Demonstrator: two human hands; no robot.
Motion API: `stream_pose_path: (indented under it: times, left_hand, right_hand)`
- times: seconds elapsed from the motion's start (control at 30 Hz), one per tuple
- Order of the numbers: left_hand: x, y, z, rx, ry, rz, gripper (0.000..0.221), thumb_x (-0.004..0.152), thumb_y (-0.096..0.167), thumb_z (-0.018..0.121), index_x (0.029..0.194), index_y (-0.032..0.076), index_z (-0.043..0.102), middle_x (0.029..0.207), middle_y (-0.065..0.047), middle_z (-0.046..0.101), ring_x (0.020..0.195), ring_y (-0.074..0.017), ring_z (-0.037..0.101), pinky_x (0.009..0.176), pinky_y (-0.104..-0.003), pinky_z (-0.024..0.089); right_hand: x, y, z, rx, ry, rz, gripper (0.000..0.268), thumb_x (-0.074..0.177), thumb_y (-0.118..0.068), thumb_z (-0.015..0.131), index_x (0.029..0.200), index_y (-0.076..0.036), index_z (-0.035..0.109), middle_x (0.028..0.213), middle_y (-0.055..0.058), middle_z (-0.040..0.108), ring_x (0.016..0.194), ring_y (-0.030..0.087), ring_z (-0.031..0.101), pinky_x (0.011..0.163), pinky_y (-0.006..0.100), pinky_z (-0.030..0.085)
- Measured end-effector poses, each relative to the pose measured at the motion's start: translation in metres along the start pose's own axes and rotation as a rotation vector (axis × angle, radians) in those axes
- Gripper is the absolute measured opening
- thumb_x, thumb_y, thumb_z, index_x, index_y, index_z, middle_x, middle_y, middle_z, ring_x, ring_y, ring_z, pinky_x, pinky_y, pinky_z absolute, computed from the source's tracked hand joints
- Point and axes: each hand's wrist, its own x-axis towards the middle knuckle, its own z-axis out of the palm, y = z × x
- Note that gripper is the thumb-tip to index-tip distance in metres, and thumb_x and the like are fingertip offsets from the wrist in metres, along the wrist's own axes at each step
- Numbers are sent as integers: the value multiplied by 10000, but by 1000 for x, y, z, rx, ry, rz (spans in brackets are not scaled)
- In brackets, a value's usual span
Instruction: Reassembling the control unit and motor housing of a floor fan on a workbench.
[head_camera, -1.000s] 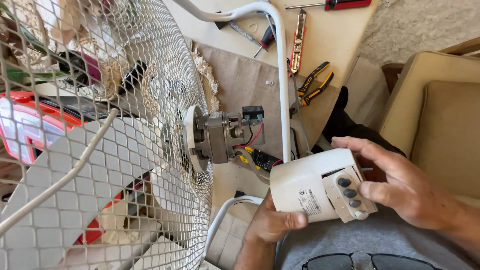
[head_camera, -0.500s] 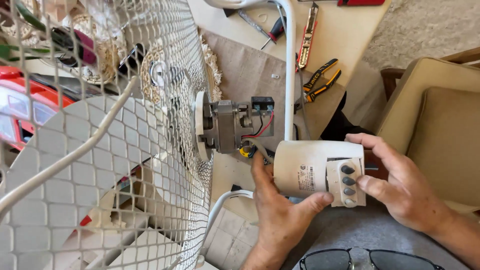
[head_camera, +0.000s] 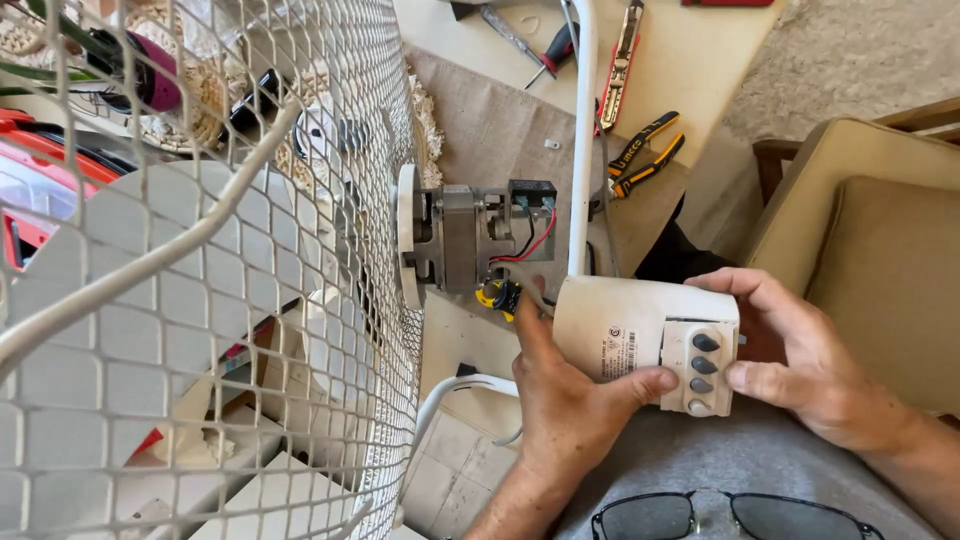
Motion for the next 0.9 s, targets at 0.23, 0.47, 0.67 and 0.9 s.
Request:
stream_pose_path:
  times: [0.23,0.47,0.67,0.9]
  left_hand:
    - [-3,-6,0,115,0,52,1349,406,586,877,1504,73,285,1200,-170,726,1132,-364,690,873,-439,554]
    - [-14,-12,-11,101,24,78,1371,416,522,892,1554,89,262,1222,-154,723,1146,-337,683,905,-415,543]
    - [-29,-13,-17,36,75,145,1309,451,489,859,1559,121,266,1279,-128,708,1156,-332,686,931,-420,531]
    - [-34,-17,-4,1,245,328,1264,528,479,864,1535,8,263,1465,-188,552,1250,-375,612,977,-452,489]
  right_hand:
    - [-1,-4,15,244,46,83,829,635,-237,668,1404,44,538,1181,241,698,1024,325,676,779,460,536]
    - [-1,8,21,246,111,138,672,756,-189,607,1377,62,550,1225,233,632,1045,343,617,784,465,481]
    - [-2,6,24,242,75,133,639,758,-129,610,1359,81,548,1232,243,630,1046,357,620,802,473,484]
    - [10,-5,17,202,63,180,578,810,-128,571,1359,49,532,1219,237,608,1029,367,601,808,500,480]
